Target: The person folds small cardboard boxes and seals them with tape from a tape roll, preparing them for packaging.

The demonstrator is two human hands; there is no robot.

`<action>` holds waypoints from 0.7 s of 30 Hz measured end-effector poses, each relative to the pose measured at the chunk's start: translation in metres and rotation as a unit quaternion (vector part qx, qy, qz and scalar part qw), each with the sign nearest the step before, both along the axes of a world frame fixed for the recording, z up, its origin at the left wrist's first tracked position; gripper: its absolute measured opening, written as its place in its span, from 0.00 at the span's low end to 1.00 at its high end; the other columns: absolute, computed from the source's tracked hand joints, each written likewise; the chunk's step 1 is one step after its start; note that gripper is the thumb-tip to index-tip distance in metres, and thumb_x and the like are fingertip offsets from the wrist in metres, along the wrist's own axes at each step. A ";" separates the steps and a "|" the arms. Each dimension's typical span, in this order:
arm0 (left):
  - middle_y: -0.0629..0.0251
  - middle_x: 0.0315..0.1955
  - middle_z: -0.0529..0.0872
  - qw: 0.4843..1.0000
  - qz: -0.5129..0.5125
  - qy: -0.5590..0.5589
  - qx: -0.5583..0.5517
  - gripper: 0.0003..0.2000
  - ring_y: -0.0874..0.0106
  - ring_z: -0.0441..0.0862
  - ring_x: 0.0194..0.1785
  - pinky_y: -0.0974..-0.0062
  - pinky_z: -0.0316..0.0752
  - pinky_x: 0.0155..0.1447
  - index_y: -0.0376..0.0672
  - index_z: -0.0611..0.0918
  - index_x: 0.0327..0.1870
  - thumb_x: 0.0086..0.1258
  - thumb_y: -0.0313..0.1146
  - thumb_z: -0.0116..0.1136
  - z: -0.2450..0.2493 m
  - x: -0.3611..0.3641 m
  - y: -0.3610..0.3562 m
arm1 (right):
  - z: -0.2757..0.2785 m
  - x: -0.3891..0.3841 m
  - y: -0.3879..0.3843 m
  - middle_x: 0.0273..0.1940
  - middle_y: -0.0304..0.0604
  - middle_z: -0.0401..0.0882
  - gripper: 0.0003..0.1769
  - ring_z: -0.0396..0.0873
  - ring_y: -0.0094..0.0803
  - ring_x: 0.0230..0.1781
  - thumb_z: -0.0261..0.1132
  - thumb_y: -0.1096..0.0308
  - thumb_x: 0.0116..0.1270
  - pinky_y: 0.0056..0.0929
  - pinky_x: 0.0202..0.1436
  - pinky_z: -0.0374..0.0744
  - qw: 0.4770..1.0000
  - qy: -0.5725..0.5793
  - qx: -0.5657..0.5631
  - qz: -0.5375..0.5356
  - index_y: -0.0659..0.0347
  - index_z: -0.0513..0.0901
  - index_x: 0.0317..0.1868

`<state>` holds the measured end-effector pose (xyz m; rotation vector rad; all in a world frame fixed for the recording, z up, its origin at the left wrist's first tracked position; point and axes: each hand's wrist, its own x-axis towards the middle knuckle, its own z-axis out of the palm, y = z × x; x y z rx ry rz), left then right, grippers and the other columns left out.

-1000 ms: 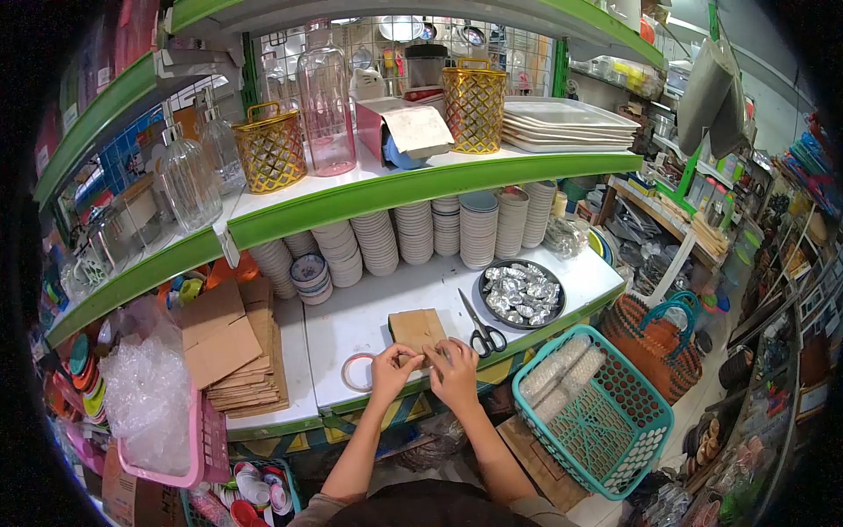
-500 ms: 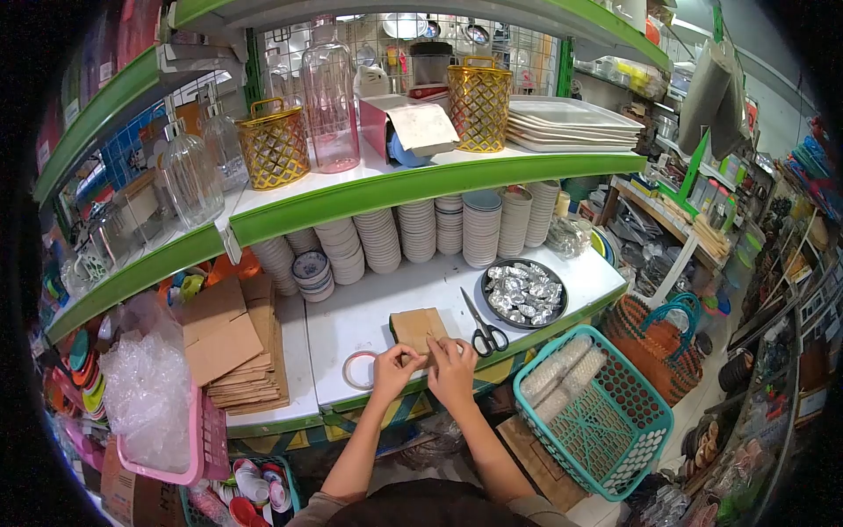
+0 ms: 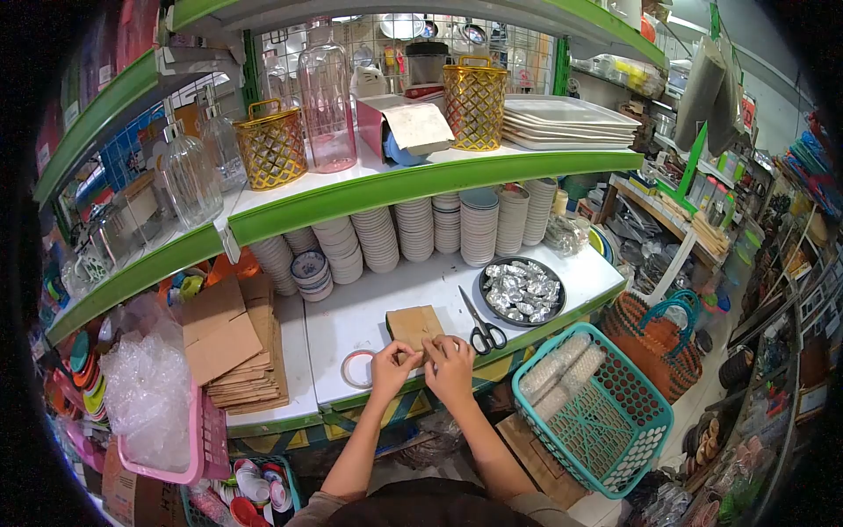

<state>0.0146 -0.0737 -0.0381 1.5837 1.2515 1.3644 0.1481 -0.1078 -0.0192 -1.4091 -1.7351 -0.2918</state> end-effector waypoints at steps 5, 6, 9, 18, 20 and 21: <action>0.78 0.14 0.72 0.999 0.012 0.027 0.014 0.08 0.87 0.59 0.18 0.83 0.52 0.22 0.43 0.81 0.27 0.56 0.32 0.71 0.003 0.000 -0.001 | -0.006 0.011 -0.004 0.43 0.37 0.78 0.16 0.73 0.40 0.50 0.64 0.75 0.50 0.41 0.52 0.66 0.998 0.032 0.046 0.035 0.53 0.85 0.42; 0.78 0.13 0.72 1.000 0.007 0.020 0.015 0.08 0.87 0.59 0.18 0.83 0.52 0.21 0.42 0.81 0.27 0.56 0.32 0.71 0.002 0.000 -0.001 | -0.003 0.009 -0.006 0.43 0.37 0.78 0.16 0.73 0.40 0.50 0.64 0.75 0.50 0.41 0.52 0.66 0.998 0.032 0.045 0.035 0.53 0.85 0.42; 0.78 0.13 0.72 1.000 0.003 0.003 0.005 0.08 0.87 0.60 0.18 0.83 0.51 0.21 0.42 0.81 0.27 0.56 0.32 0.71 0.003 -0.001 -0.002 | 0.003 0.005 -0.007 0.43 0.37 0.79 0.17 0.73 0.39 0.50 0.63 0.76 0.49 0.40 0.52 0.66 0.998 0.039 0.037 0.038 0.53 0.85 0.41; 0.78 0.14 0.72 1.000 0.009 0.016 0.010 0.09 0.87 0.60 0.18 0.83 0.51 0.21 0.42 0.81 0.27 0.56 0.33 0.72 0.000 -0.001 -0.002 | -0.002 0.005 -0.007 0.46 0.37 0.77 0.17 0.72 0.40 0.51 0.62 0.77 0.48 0.41 0.53 0.65 0.997 0.051 0.034 0.049 0.53 0.84 0.40; 0.78 0.14 0.72 1.000 0.006 0.019 0.010 0.09 0.87 0.59 0.17 0.83 0.51 0.21 0.42 0.81 0.27 0.56 0.33 0.72 0.001 0.000 -0.003 | 0.003 0.004 -0.007 0.46 0.38 0.77 0.16 0.71 0.41 0.52 0.63 0.76 0.47 0.41 0.53 0.65 0.999 0.037 -0.002 0.033 0.54 0.82 0.40; 0.78 0.14 0.72 1.000 0.004 0.013 0.010 0.09 0.87 0.59 0.17 0.83 0.51 0.21 0.42 0.81 0.27 0.56 0.33 0.72 0.001 0.000 -0.003 | 0.002 0.003 -0.007 0.46 0.38 0.77 0.16 0.71 0.41 0.52 0.63 0.76 0.47 0.41 0.53 0.65 0.999 0.037 -0.001 0.032 0.54 0.82 0.40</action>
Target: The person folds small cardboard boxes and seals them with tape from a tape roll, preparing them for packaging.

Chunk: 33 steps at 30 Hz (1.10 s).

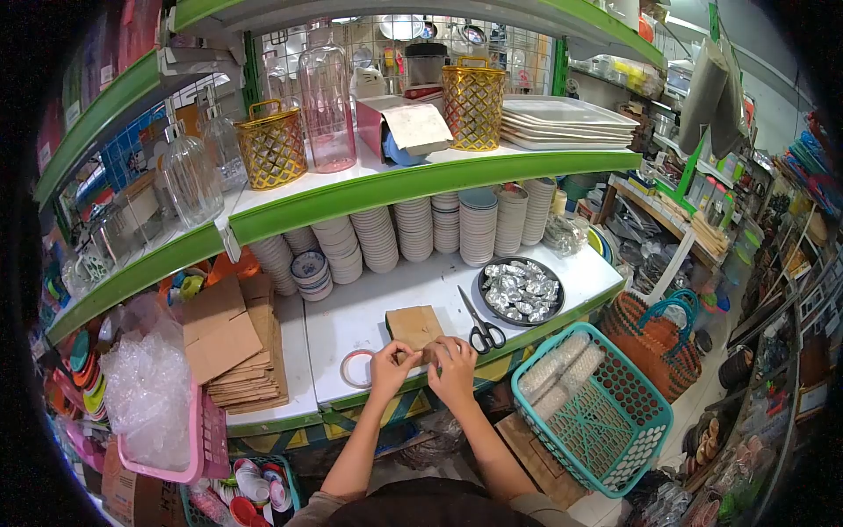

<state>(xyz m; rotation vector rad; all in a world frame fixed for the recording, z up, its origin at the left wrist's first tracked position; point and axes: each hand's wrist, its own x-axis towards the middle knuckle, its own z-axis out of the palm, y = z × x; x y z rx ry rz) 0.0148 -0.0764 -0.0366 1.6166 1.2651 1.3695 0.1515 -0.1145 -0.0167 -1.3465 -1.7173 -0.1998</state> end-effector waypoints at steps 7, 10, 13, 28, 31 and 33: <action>0.78 0.13 0.72 1.000 0.001 -0.002 -0.001 0.10 0.87 0.60 0.17 0.83 0.52 0.21 0.43 0.81 0.27 0.56 0.34 0.72 0.000 0.000 0.001 | -0.001 -0.002 0.004 0.46 0.38 0.76 0.17 0.70 0.42 0.53 0.64 0.74 0.46 0.44 0.55 0.64 1.000 -0.002 -0.019 -0.012 0.52 0.81 0.40; 0.78 0.13 0.72 1.000 0.006 0.012 -0.004 0.10 0.88 0.60 0.17 0.83 0.52 0.21 0.42 0.81 0.27 0.56 0.34 0.72 -0.001 -0.002 0.001 | 0.006 -0.003 0.004 0.44 0.38 0.76 0.16 0.70 0.41 0.53 0.64 0.74 0.46 0.43 0.54 0.64 1.000 -0.010 -0.015 -0.007 0.53 0.81 0.39; 0.78 0.13 0.72 1.000 0.004 0.011 -0.002 0.10 0.88 0.60 0.17 0.83 0.52 0.21 0.42 0.80 0.27 0.56 0.34 0.72 -0.001 -0.001 0.001 | 0.006 -0.002 0.004 0.44 0.38 0.77 0.16 0.71 0.40 0.52 0.64 0.74 0.46 0.42 0.54 0.65 1.000 -0.005 -0.022 0.001 0.54 0.80 0.39; 0.71 0.17 0.79 1.000 0.006 -0.024 -0.014 0.11 0.83 0.71 0.21 0.81 0.63 0.25 0.41 0.81 0.31 0.57 0.35 0.71 -0.002 -0.004 0.005 | -0.020 0.010 -0.020 0.60 0.41 0.73 0.31 0.68 0.44 0.63 0.62 0.79 0.48 0.46 0.60 0.65 0.992 -0.125 -0.029 0.022 0.51 0.79 0.56; 0.68 0.24 0.83 0.998 -0.003 -0.049 0.028 0.14 0.78 0.78 0.26 0.79 0.69 0.29 0.42 0.79 0.39 0.58 0.36 0.70 -0.001 -0.002 0.004 | -0.030 0.014 -0.013 0.58 0.43 0.74 0.25 0.71 0.45 0.60 0.62 0.79 0.52 0.43 0.59 0.69 0.998 -0.031 0.010 0.044 0.55 0.80 0.53; 0.65 0.28 0.85 0.999 -0.004 -0.017 0.027 0.16 0.73 0.81 0.30 0.77 0.72 0.32 0.43 0.77 0.43 0.59 0.36 0.69 0.002 -0.002 0.004 | -0.023 0.016 -0.005 0.52 0.47 0.77 0.16 0.75 0.45 0.54 0.63 0.76 0.59 0.36 0.56 0.72 0.994 0.094 0.031 0.048 0.61 0.79 0.49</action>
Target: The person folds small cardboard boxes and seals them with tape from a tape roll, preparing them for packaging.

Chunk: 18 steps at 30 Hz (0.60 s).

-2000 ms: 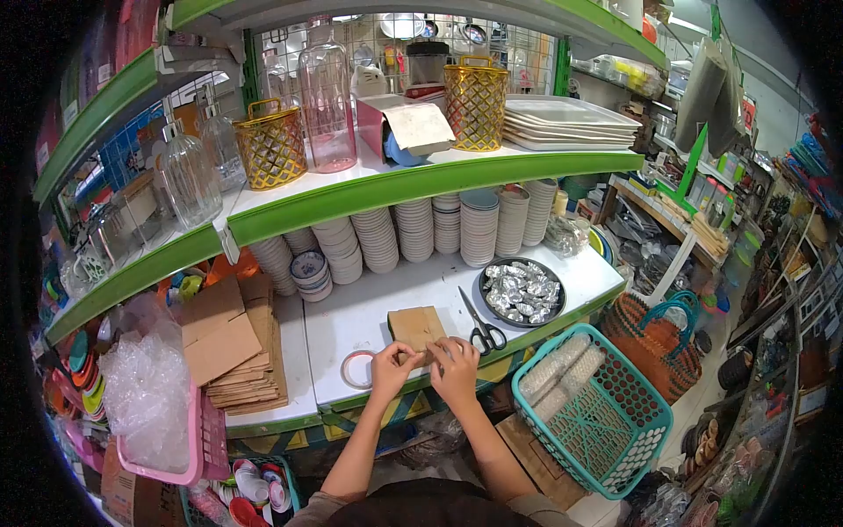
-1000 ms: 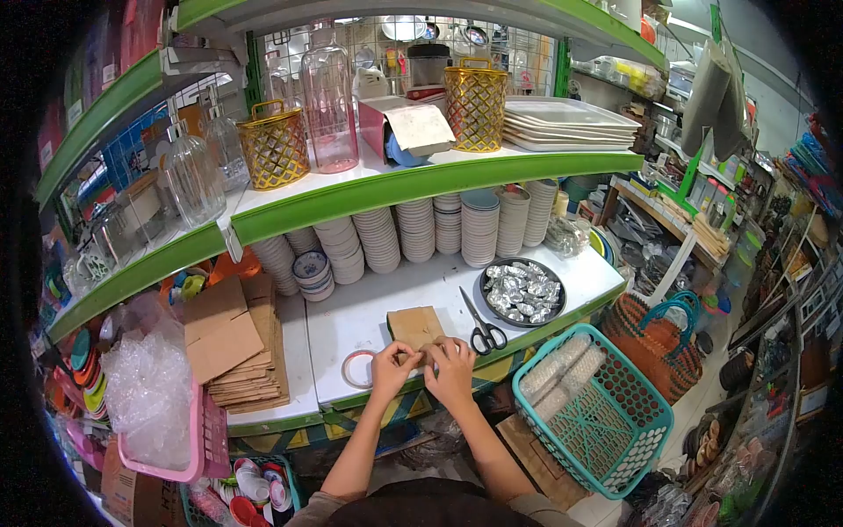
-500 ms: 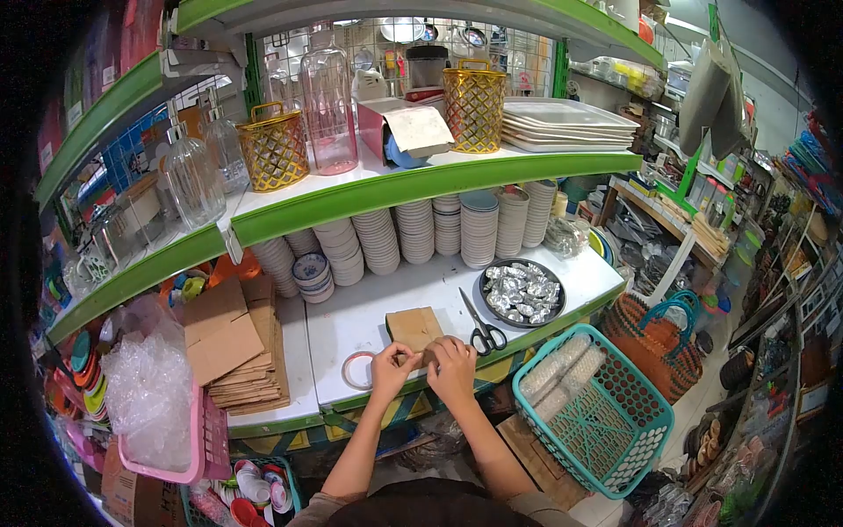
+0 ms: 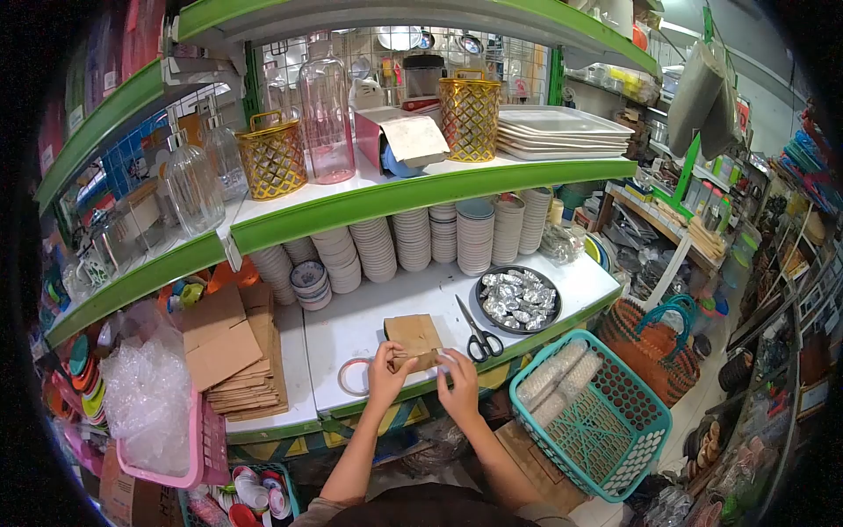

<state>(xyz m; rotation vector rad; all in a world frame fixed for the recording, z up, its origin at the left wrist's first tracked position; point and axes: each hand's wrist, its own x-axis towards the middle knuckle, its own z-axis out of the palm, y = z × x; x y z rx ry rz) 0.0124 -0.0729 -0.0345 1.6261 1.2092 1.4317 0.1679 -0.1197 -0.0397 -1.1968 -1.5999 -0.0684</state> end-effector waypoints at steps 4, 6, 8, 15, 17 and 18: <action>0.59 0.37 0.87 0.998 -0.024 0.051 0.016 0.20 0.61 0.85 0.39 0.70 0.76 0.40 0.45 0.73 0.50 0.59 0.36 0.69 0.011 -0.006 -0.003 | 0.012 0.011 0.026 0.50 0.47 0.78 0.16 0.76 0.39 0.53 0.63 0.73 0.62 0.34 0.57 0.71 0.972 0.217 -0.086 0.034 0.63 0.77 0.51; 0.58 0.39 0.87 0.995 -0.040 0.086 0.012 0.21 0.60 0.85 0.41 0.70 0.76 0.42 0.45 0.73 0.50 0.59 0.37 0.69 0.027 -0.012 -0.008 | 0.010 0.018 0.045 0.50 0.46 0.79 0.18 0.76 0.36 0.52 0.64 0.70 0.63 0.33 0.56 0.72 0.952 0.278 -0.100 0.079 0.63 0.76 0.52; 0.60 0.41 0.86 0.991 -0.085 0.103 0.007 0.19 0.62 0.84 0.45 0.71 0.76 0.46 0.45 0.76 0.49 0.58 0.36 0.69 0.037 -0.018 -0.006 | 0.016 0.023 0.063 0.50 0.46 0.79 0.18 0.76 0.35 0.52 0.65 0.68 0.63 0.33 0.55 0.73 0.946 0.290 -0.105 0.097 0.64 0.76 0.53; 0.66 0.41 0.78 0.969 -0.233 0.074 -0.016 0.15 0.70 0.75 0.49 0.73 0.69 0.57 0.45 0.84 0.43 0.54 0.32 0.72 0.034 -0.041 0.011 | 0.048 0.039 0.092 0.48 0.46 0.79 0.31 0.77 0.29 0.45 0.57 0.43 0.69 0.28 0.48 0.75 0.794 0.272 -0.487 0.241 0.65 0.77 0.55; 0.66 0.41 0.79 0.972 -0.220 0.077 -0.026 0.15 0.70 0.74 0.50 0.73 0.68 0.58 0.45 0.85 0.43 0.54 0.32 0.73 0.037 -0.045 0.014 | 0.054 0.041 0.091 0.50 0.44 0.80 0.32 0.77 0.29 0.47 0.56 0.43 0.70 0.26 0.50 0.75 0.751 0.282 -0.531 0.272 0.66 0.77 0.56; 0.66 0.42 0.79 0.975 -0.209 0.065 -0.025 0.15 0.70 0.74 0.51 0.73 0.67 0.59 0.45 0.85 0.43 0.54 0.32 0.72 0.037 -0.047 0.019 | 0.049 0.041 0.094 0.51 0.44 0.79 0.33 0.77 0.29 0.48 0.55 0.43 0.71 0.27 0.51 0.74 0.770 0.277 -0.518 0.249 0.66 0.75 0.58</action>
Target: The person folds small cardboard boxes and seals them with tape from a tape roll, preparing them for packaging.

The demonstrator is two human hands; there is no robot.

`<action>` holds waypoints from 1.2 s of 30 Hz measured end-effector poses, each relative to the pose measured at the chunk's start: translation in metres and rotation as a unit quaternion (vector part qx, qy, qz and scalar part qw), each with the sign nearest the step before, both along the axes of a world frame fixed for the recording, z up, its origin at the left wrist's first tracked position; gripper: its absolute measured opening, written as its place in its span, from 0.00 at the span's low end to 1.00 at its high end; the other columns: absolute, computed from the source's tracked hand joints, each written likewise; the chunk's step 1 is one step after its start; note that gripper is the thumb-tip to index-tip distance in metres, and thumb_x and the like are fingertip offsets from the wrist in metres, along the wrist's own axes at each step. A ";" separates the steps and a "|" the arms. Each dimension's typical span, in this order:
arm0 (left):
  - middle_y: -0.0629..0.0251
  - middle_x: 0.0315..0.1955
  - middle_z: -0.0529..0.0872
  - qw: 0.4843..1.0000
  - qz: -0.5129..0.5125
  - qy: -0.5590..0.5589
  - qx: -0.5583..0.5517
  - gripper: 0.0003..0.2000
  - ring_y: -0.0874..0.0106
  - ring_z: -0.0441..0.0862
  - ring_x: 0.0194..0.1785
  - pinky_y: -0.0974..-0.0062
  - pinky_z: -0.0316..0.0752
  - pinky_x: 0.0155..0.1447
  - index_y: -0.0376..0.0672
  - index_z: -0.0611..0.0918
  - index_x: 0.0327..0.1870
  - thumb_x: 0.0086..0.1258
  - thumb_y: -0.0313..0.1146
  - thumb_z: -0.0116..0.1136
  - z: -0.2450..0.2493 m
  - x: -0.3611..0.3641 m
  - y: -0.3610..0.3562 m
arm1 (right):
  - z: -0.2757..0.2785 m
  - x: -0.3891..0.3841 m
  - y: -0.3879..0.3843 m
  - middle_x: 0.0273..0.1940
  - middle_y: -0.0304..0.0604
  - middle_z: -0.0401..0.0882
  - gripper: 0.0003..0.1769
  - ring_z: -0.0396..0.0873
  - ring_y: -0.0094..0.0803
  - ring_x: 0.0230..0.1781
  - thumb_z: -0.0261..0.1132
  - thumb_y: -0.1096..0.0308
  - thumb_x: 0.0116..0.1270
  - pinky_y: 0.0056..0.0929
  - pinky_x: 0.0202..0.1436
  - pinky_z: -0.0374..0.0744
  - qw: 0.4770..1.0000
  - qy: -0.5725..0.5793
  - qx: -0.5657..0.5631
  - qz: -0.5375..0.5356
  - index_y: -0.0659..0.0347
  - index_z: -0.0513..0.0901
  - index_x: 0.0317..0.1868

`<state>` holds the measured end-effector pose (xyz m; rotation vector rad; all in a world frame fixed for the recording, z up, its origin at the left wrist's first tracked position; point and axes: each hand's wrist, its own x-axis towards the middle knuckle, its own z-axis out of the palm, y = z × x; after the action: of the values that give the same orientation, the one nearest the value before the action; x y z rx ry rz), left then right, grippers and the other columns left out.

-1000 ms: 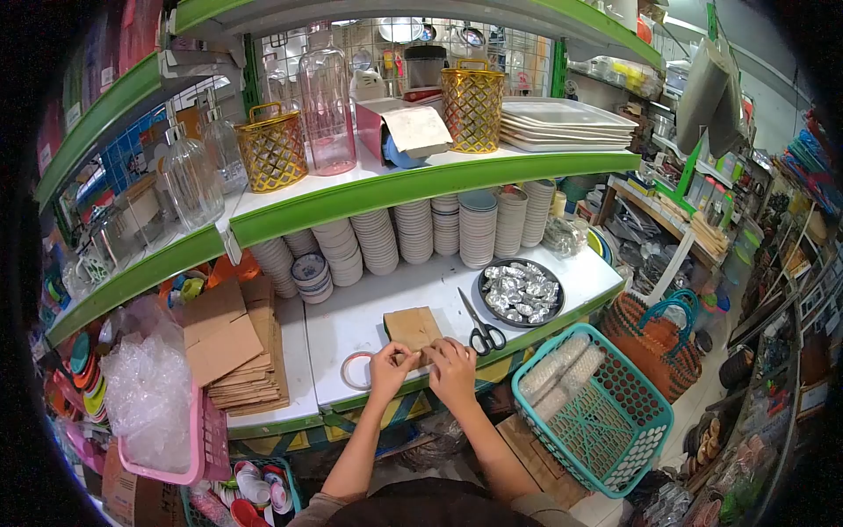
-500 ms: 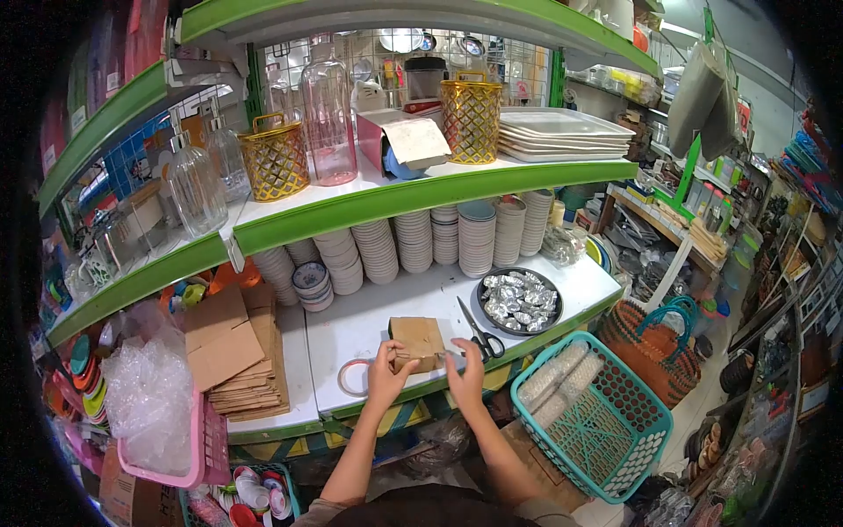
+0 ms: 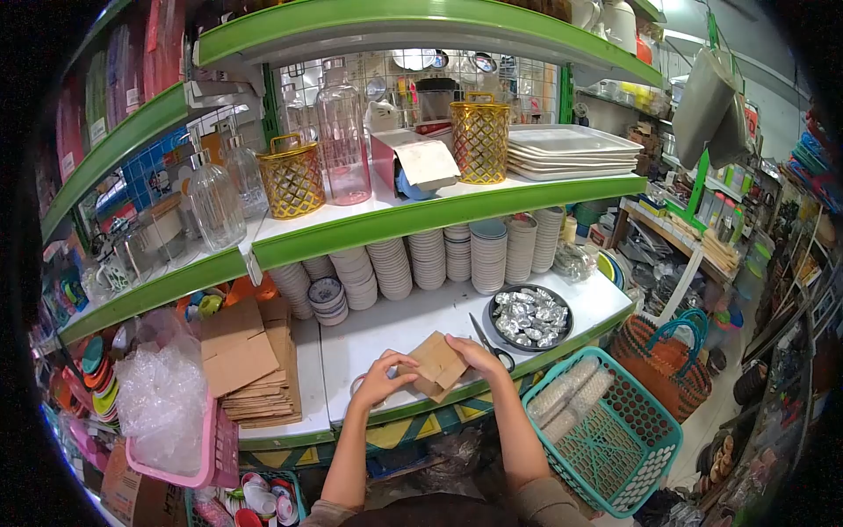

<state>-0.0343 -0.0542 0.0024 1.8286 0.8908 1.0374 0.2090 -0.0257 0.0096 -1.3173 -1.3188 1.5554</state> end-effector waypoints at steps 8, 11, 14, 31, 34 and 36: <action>0.62 0.52 0.76 0.977 0.181 -0.051 0.103 0.22 0.64 0.72 0.57 0.65 0.69 0.59 0.45 0.77 0.57 0.61 0.38 0.66 -0.008 0.018 0.008 | -0.013 -0.018 0.002 0.54 0.46 0.77 0.29 0.73 0.31 0.56 0.50 0.48 0.75 0.27 0.62 0.66 0.980 0.123 0.090 -0.125 0.67 0.72 0.60; 0.58 0.57 0.72 0.971 0.217 -0.101 0.024 0.27 0.63 0.73 0.58 0.65 0.73 0.57 0.42 0.72 0.62 0.63 0.39 0.66 -0.018 0.029 0.010 | -0.020 -0.021 0.004 0.56 0.46 0.75 0.29 0.70 0.30 0.58 0.50 0.49 0.75 0.26 0.63 0.64 0.966 0.097 0.186 -0.151 0.66 0.70 0.62; 0.56 0.60 0.71 0.969 0.197 -0.142 -0.036 0.30 0.63 0.74 0.59 0.67 0.76 0.55 0.39 0.68 0.65 0.64 0.37 0.66 -0.020 0.037 0.008 | -0.020 -0.024 -0.004 0.60 0.45 0.70 0.28 0.65 0.30 0.61 0.52 0.52 0.75 0.27 0.65 0.61 0.941 0.091 0.279 -0.166 0.64 0.66 0.66; 0.53 0.56 0.76 0.984 0.164 -0.073 -0.004 0.33 0.65 0.74 0.61 0.65 0.74 0.61 0.39 0.68 0.66 0.59 0.28 0.69 -0.030 0.030 -0.002 | -0.046 0.007 -0.018 0.64 0.46 0.66 0.33 0.64 0.37 0.66 0.62 0.72 0.66 0.34 0.68 0.63 0.969 0.151 0.198 -0.008 0.58 0.60 0.70; 0.51 0.61 0.71 0.986 0.148 -0.071 0.031 0.38 0.62 0.71 0.64 0.65 0.68 0.67 0.39 0.60 0.70 0.61 0.30 0.68 -0.041 0.032 0.002 | -0.049 0.006 -0.019 0.65 0.46 0.65 0.32 0.63 0.37 0.68 0.61 0.72 0.67 0.34 0.70 0.62 0.967 0.137 0.213 -0.004 0.58 0.60 0.70; 0.48 0.65 0.65 0.985 0.162 0.001 0.067 0.40 0.59 0.66 0.68 0.65 0.61 0.71 0.37 0.52 0.72 0.64 0.33 0.65 -0.039 0.038 -0.002 | -0.050 0.006 -0.018 0.66 0.46 0.64 0.32 0.61 0.37 0.69 0.61 0.71 0.67 0.35 0.71 0.61 0.966 0.141 0.217 0.001 0.59 0.60 0.70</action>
<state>0.0036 -0.0560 -0.0365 1.8312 1.1709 1.3234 0.2155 -0.0438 -0.0403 -0.7914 -1.3747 1.2991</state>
